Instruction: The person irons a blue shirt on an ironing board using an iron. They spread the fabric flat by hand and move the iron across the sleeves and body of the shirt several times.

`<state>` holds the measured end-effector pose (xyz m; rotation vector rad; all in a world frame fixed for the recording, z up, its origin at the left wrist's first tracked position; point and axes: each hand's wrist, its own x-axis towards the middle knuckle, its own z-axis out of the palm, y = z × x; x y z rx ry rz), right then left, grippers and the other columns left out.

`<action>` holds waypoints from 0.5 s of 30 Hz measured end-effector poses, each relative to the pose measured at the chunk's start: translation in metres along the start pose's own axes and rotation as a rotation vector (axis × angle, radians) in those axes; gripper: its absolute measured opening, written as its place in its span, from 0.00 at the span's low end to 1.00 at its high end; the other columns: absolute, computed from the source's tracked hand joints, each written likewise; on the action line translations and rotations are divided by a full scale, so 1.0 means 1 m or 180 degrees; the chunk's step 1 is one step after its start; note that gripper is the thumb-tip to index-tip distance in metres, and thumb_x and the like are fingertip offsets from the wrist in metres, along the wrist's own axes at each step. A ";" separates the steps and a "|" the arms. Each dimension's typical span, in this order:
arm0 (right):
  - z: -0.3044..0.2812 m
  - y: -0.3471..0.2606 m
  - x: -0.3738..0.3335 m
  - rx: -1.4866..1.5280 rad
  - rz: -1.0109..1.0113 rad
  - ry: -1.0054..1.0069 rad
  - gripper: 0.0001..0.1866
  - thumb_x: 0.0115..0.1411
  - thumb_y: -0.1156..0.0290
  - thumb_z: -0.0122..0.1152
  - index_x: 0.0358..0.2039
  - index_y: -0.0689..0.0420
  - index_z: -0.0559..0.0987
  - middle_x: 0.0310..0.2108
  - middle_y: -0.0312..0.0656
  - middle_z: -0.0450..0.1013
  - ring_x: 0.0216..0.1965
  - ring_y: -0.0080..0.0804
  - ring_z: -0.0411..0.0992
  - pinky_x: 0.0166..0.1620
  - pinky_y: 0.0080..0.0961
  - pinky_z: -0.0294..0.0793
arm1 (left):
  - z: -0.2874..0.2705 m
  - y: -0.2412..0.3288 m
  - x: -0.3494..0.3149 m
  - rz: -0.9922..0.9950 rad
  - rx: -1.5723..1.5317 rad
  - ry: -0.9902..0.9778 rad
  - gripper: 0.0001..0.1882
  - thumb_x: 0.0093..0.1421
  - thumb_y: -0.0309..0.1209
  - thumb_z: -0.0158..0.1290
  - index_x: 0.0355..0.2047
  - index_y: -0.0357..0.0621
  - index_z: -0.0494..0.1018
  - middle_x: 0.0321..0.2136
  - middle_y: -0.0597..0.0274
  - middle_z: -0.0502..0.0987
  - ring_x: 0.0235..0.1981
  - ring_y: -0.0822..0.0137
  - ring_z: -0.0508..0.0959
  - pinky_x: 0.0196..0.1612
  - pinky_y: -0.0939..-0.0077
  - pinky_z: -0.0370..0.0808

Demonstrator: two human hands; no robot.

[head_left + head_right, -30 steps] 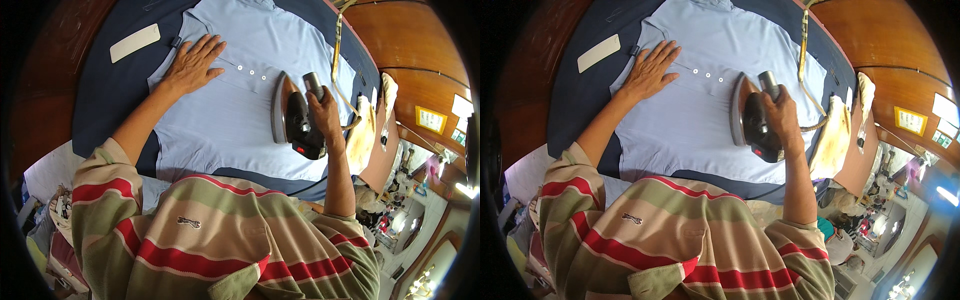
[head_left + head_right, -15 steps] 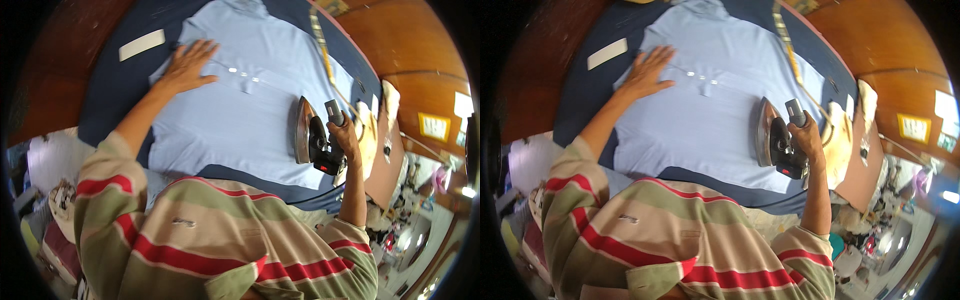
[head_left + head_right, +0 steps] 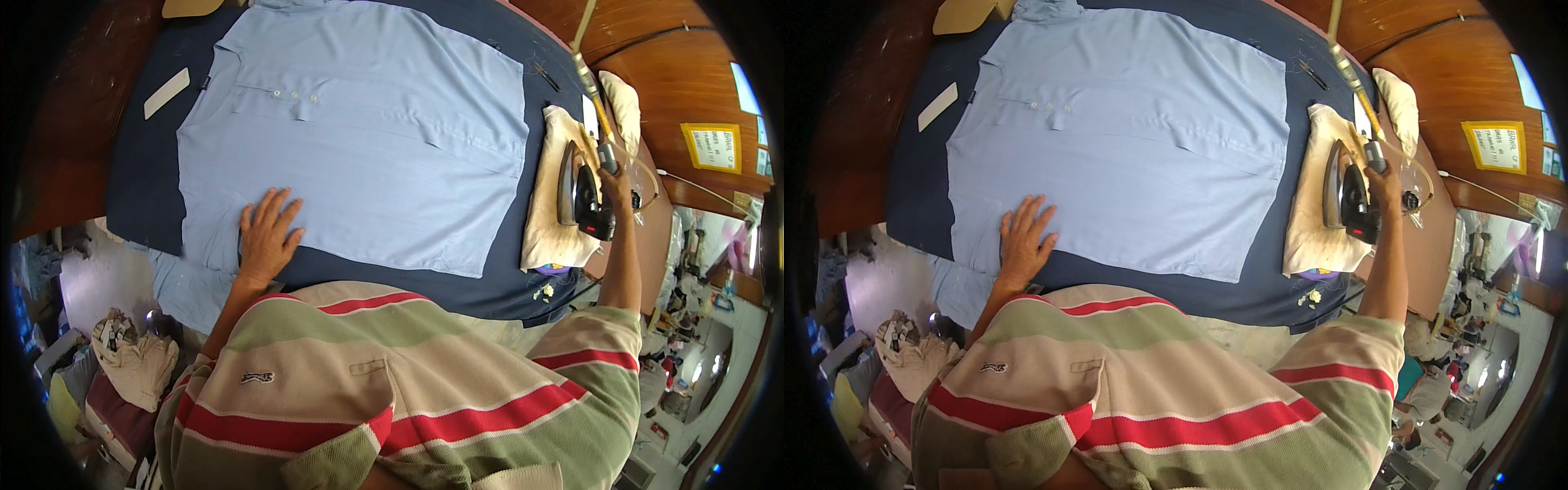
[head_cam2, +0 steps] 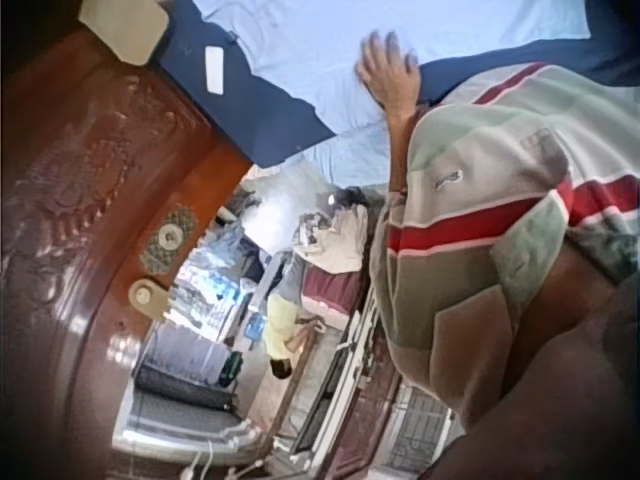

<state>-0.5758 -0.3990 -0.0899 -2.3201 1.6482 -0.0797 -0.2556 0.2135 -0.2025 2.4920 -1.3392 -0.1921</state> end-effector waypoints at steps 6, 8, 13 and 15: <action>0.043 -0.087 -0.048 -0.1413 -0.1622 0.2050 0.32 0.53 0.55 0.59 0.56 0.54 0.65 0.54 0.51 0.63 0.53 0.51 0.63 0.51 0.46 0.65 | -0.007 -0.031 -0.024 -0.1393 0.0545 0.0874 0.25 0.59 0.42 0.47 0.56 0.50 0.64 0.59 0.59 0.61 0.62 0.58 0.56 0.59 0.47 0.49; 0.085 -0.076 -0.078 -0.1035 -0.1954 0.1681 0.26 0.56 0.55 0.57 0.50 0.58 0.70 0.46 0.55 0.69 0.46 0.54 0.68 0.46 0.45 0.66 | -0.011 -0.060 -0.018 -0.2386 0.0510 0.1559 0.25 0.60 0.44 0.47 0.56 0.50 0.63 0.59 0.59 0.60 0.62 0.58 0.56 0.58 0.45 0.49; 0.143 -0.094 -0.258 0.0892 -0.1965 -0.0296 0.21 0.46 0.62 0.67 0.38 0.59 0.73 0.43 0.49 0.69 0.46 0.48 0.65 0.49 0.36 0.64 | -0.003 -0.086 -0.048 -0.3247 0.0693 0.1568 0.21 0.61 0.45 0.46 0.49 0.47 0.66 0.58 0.58 0.63 0.61 0.58 0.58 0.58 0.47 0.51; 0.142 -0.100 -0.299 0.0124 -0.2642 -0.0593 0.18 0.43 0.69 0.66 0.36 0.56 0.74 0.47 0.46 0.67 0.50 0.47 0.63 0.52 0.37 0.62 | 0.003 -0.086 -0.053 -0.3024 0.0799 0.1592 0.18 0.60 0.45 0.47 0.45 0.47 0.68 0.53 0.57 0.67 0.57 0.58 0.63 0.55 0.50 0.55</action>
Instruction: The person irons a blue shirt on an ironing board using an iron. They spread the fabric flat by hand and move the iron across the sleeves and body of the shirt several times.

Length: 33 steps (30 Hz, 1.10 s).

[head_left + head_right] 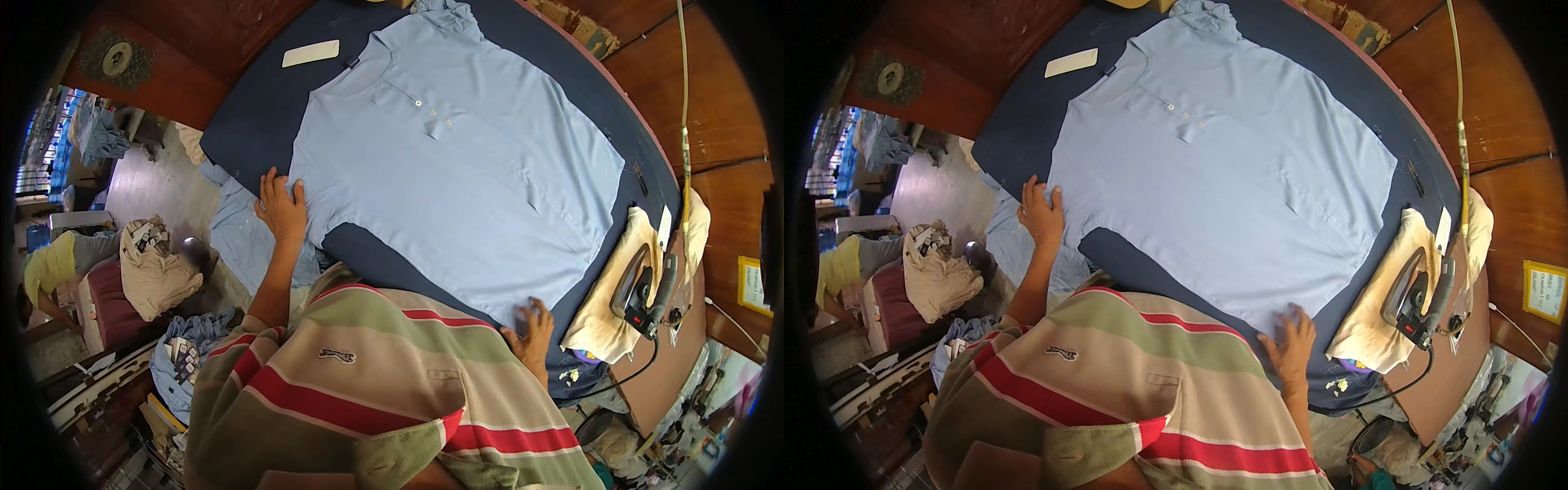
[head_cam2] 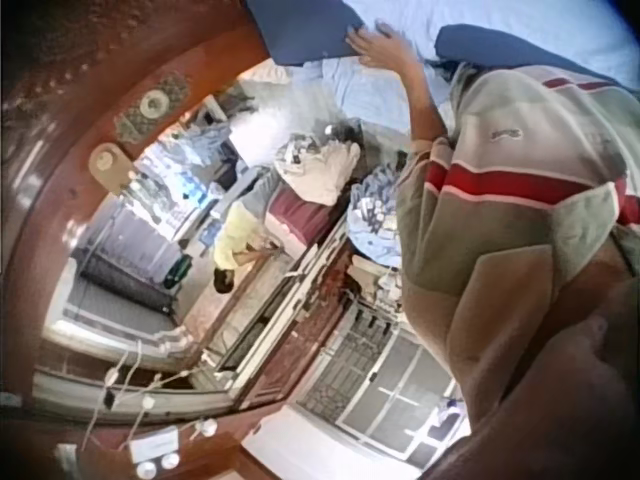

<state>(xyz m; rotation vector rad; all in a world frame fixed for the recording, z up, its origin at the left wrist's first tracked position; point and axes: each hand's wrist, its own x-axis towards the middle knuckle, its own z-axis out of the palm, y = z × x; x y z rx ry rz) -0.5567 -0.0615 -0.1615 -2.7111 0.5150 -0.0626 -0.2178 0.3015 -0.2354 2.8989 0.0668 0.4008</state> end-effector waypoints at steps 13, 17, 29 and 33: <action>-0.006 -0.001 -0.001 0.0385 0.0914 0.0064 0.25 0.55 0.61 0.58 0.48 0.64 0.70 0.40 0.48 0.71 0.44 0.43 0.67 0.49 0.38 0.62 | -0.039 -0.012 -0.006 0.0780 -0.0749 0.0178 0.16 0.55 0.37 0.54 0.42 0.44 0.72 0.38 0.60 0.76 0.41 0.60 0.74 0.46 0.62 0.65; 0.029 -0.064 0.145 0.1058 -0.0002 0.0774 0.12 0.53 0.76 0.59 0.38 0.64 0.75 0.41 0.49 0.72 0.44 0.45 0.70 0.49 0.32 0.67 | -0.024 0.031 0.059 0.1568 -0.0931 0.0168 0.15 0.55 0.35 0.53 0.43 0.49 0.73 0.38 0.66 0.76 0.41 0.64 0.74 0.46 0.63 0.65; 0.111 -0.203 0.366 0.0554 -0.1339 0.0188 0.10 0.53 0.70 0.59 0.38 0.54 0.79 0.41 0.39 0.73 0.42 0.40 0.68 0.47 0.34 0.66 | 0.039 0.118 0.150 0.2606 -0.1066 -0.0713 0.08 0.57 0.31 0.52 0.38 0.48 0.73 0.38 0.70 0.74 0.43 0.64 0.73 0.51 0.61 0.64; 0.116 -0.199 0.363 0.0727 -0.1380 0.0224 0.11 0.52 0.63 0.62 0.35 0.51 0.79 0.37 0.34 0.72 0.41 0.35 0.67 0.46 0.33 0.62 | 0.039 0.113 0.150 0.2683 -0.1813 -0.0645 0.05 0.55 0.29 0.53 0.33 0.46 0.72 0.35 0.67 0.76 0.39 0.63 0.75 0.49 0.63 0.65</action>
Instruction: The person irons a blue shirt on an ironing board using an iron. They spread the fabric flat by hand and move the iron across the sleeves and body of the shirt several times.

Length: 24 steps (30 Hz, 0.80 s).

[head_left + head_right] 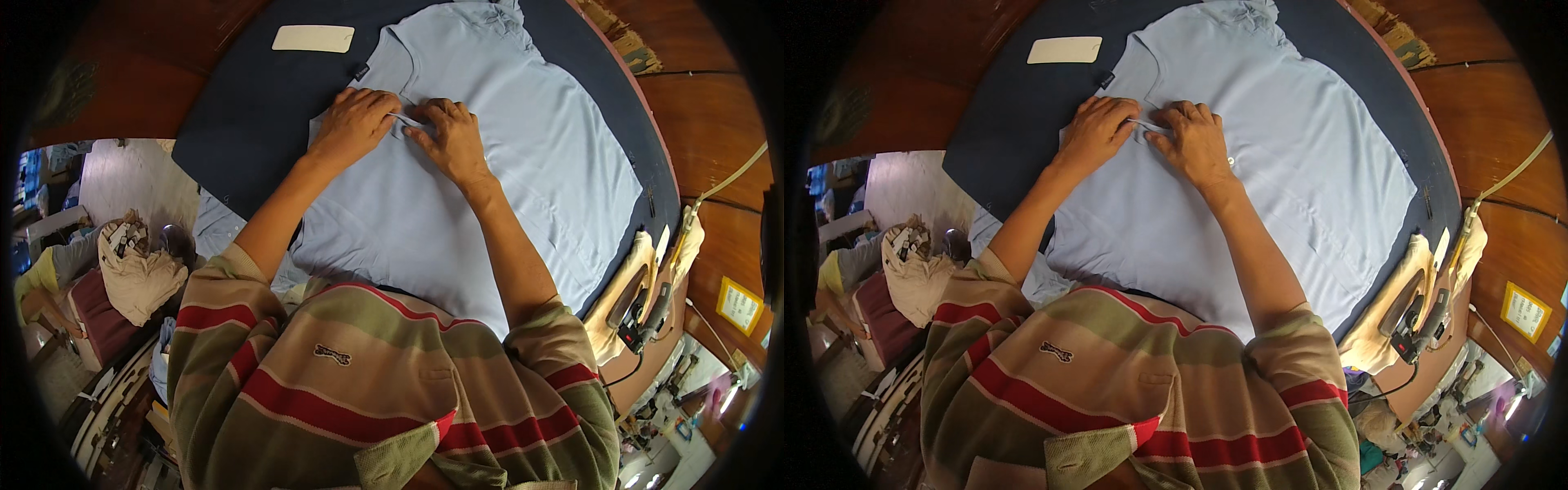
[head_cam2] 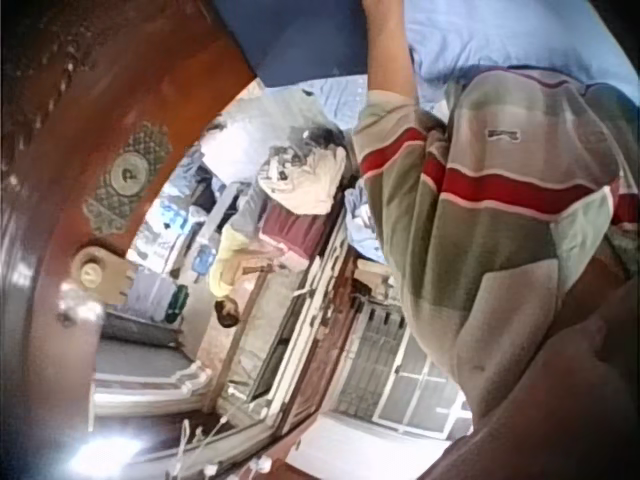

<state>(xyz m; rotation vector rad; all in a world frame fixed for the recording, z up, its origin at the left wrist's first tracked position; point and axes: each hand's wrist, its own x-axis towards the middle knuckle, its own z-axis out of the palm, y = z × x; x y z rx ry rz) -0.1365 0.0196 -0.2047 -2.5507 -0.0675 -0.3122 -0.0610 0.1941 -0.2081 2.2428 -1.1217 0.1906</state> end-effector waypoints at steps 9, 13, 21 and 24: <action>0.005 0.010 0.003 -0.0027 0.0023 -0.0113 0.09 0.54 0.60 0.61 0.29 0.52 0.79 0.33 0.32 0.71 0.38 0.31 0.67 0.46 0.32 0.59 | 0.005 -0.005 0.005 -0.0287 -0.0542 -0.0199 0.07 0.57 0.34 0.54 0.31 0.46 0.73 0.26 0.66 0.77 0.30 0.64 0.76 0.41 0.67 0.67; 0.009 0.016 0.001 -0.0096 -0.0126 -0.0044 0.08 0.52 0.64 0.62 0.31 0.51 0.78 0.34 0.32 0.70 0.39 0.31 0.67 0.48 0.32 0.58 | 0.014 -0.005 0.007 -0.0502 -0.0228 -0.0152 0.07 0.57 0.36 0.53 0.30 0.47 0.74 0.26 0.67 0.78 0.32 0.66 0.76 0.43 0.67 0.66; 0.001 0.004 -0.003 -0.0356 -0.0325 0.0182 0.13 0.53 0.68 0.59 0.41 0.49 0.77 0.42 0.30 0.69 0.43 0.29 0.65 0.50 0.36 0.57 | 0.021 0.000 0.010 -0.0596 0.0687 0.0101 0.05 0.55 0.36 0.54 0.30 0.53 0.75 0.28 0.76 0.75 0.36 0.70 0.74 0.46 0.67 0.62; -0.002 0.007 -0.011 -0.0975 -0.0680 -0.0101 0.16 0.55 0.68 0.58 0.46 0.48 0.76 0.45 0.28 0.68 0.43 0.28 0.64 0.52 0.38 0.56 | 0.021 0.006 0.014 -0.0489 0.0737 0.0091 0.03 0.55 0.34 0.54 0.30 0.53 0.75 0.29 0.76 0.73 0.36 0.71 0.73 0.49 0.64 0.61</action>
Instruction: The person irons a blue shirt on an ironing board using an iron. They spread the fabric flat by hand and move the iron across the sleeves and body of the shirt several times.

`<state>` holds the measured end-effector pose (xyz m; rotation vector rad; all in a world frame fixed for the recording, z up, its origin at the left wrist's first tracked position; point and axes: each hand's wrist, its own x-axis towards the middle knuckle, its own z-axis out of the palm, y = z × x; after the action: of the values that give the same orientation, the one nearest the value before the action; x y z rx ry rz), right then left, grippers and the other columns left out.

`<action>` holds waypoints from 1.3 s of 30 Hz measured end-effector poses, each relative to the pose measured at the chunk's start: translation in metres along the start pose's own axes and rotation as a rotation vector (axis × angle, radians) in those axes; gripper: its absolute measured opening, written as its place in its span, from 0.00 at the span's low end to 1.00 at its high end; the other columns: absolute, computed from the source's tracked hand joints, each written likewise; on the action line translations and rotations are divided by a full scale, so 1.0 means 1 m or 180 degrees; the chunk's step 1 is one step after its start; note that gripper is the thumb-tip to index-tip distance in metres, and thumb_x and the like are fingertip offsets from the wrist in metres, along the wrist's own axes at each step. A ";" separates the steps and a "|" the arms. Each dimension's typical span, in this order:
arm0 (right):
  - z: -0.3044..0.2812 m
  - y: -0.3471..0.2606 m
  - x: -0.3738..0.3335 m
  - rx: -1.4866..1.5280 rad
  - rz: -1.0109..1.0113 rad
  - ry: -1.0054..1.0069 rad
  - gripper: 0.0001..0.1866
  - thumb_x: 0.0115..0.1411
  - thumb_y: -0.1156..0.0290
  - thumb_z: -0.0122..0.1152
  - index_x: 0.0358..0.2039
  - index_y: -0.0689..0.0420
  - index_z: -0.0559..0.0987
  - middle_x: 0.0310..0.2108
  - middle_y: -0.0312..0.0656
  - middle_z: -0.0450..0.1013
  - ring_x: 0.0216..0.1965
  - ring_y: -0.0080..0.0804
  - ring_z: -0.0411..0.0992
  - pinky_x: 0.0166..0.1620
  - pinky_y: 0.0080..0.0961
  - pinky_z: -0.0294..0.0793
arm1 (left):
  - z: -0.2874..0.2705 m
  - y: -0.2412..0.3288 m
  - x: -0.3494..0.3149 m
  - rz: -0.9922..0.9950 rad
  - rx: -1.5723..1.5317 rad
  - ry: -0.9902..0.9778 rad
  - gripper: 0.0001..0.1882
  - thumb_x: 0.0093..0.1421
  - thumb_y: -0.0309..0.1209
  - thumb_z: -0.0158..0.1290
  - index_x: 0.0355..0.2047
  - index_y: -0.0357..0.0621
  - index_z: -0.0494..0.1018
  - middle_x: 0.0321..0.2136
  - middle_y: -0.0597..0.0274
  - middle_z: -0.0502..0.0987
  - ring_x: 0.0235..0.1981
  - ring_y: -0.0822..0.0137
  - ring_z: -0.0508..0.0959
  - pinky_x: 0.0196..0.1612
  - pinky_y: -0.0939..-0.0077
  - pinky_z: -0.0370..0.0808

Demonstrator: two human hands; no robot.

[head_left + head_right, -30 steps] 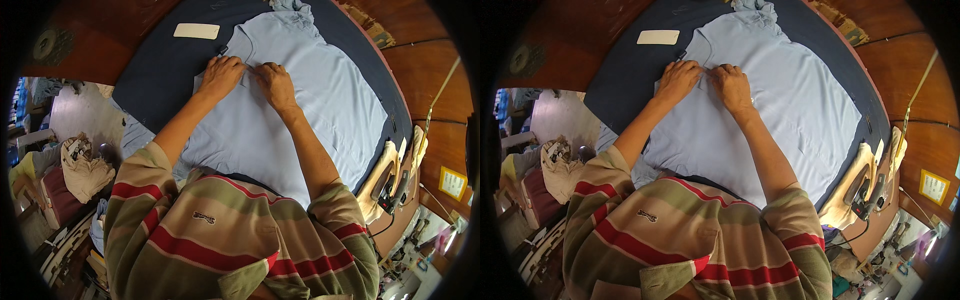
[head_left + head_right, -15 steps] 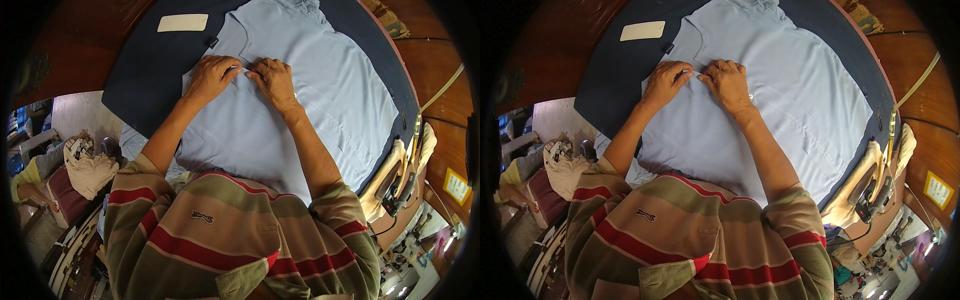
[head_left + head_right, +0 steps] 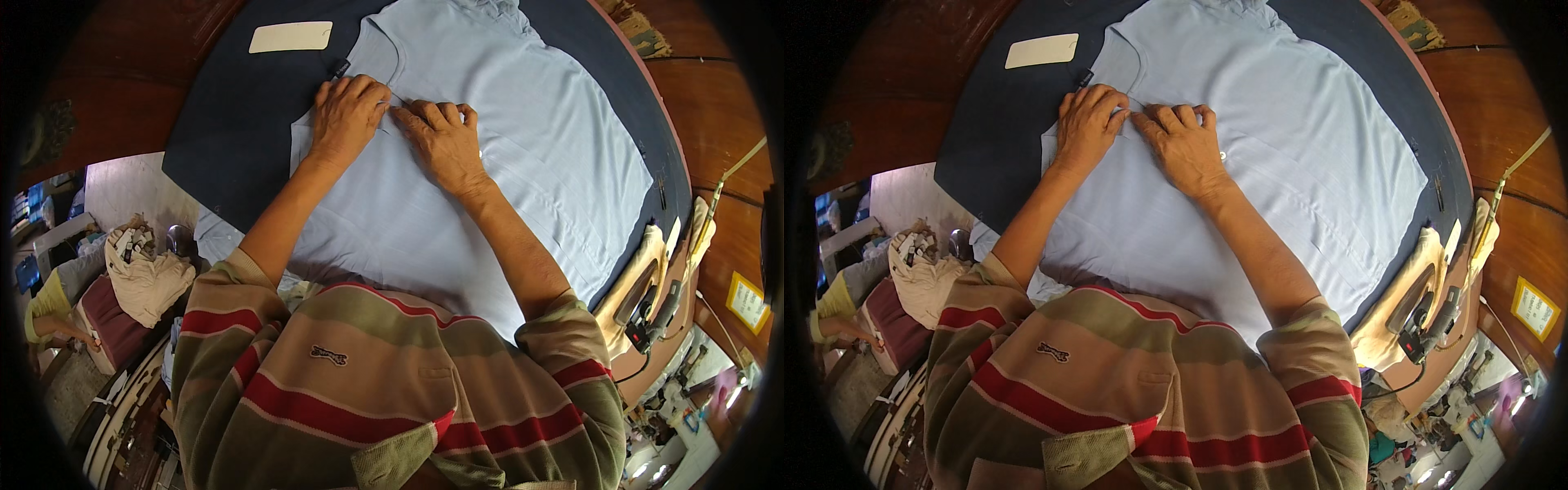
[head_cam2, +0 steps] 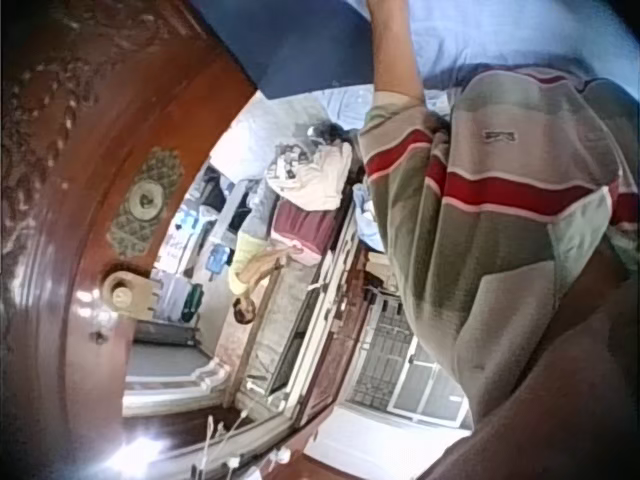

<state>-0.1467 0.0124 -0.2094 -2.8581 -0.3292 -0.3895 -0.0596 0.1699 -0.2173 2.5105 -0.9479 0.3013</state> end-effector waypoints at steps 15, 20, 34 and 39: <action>-0.052 0.032 -0.046 0.0762 0.0776 0.0257 0.18 0.55 0.71 0.54 0.47 0.54 0.74 0.50 0.40 0.67 0.51 0.38 0.63 0.58 0.43 0.54 | 0.001 0.027 -0.016 -0.0483 0.0274 0.0035 0.11 0.55 0.39 0.54 0.37 0.52 0.77 0.34 0.71 0.75 0.39 0.68 0.73 0.46 0.66 0.60; -0.099 0.144 -0.223 -0.0801 0.2739 0.0778 0.25 0.63 0.61 0.44 0.60 0.49 0.64 0.61 0.50 0.56 0.63 0.46 0.52 0.63 0.41 0.47 | 0.005 0.027 -0.023 -0.0541 0.0338 0.0177 0.12 0.53 0.40 0.56 0.37 0.53 0.77 0.35 0.71 0.74 0.40 0.68 0.73 0.47 0.65 0.59; -0.112 0.178 -0.322 -0.1494 0.3605 -0.0502 0.31 0.63 0.44 0.34 0.65 0.40 0.53 0.66 0.48 0.46 0.65 0.49 0.45 0.62 0.50 0.43 | 0.012 0.022 -0.020 0.0053 0.0279 0.0089 0.10 0.53 0.37 0.55 0.35 0.52 0.77 0.38 0.71 0.76 0.39 0.70 0.74 0.49 0.63 0.59; -0.112 0.178 -0.326 -0.1450 0.3461 -0.0295 0.30 0.63 0.45 0.36 0.64 0.39 0.55 0.65 0.48 0.48 0.65 0.49 0.46 0.62 0.49 0.44 | 0.001 0.033 -0.039 0.0159 0.0283 -0.0198 0.17 0.58 0.40 0.50 0.47 0.53 0.72 0.49 0.68 0.72 0.49 0.68 0.72 0.53 0.57 0.57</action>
<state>-0.4347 -0.2466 -0.2343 -2.9188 1.3964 -0.1011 -0.1107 0.1696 -0.2208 2.5933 -1.0444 0.2883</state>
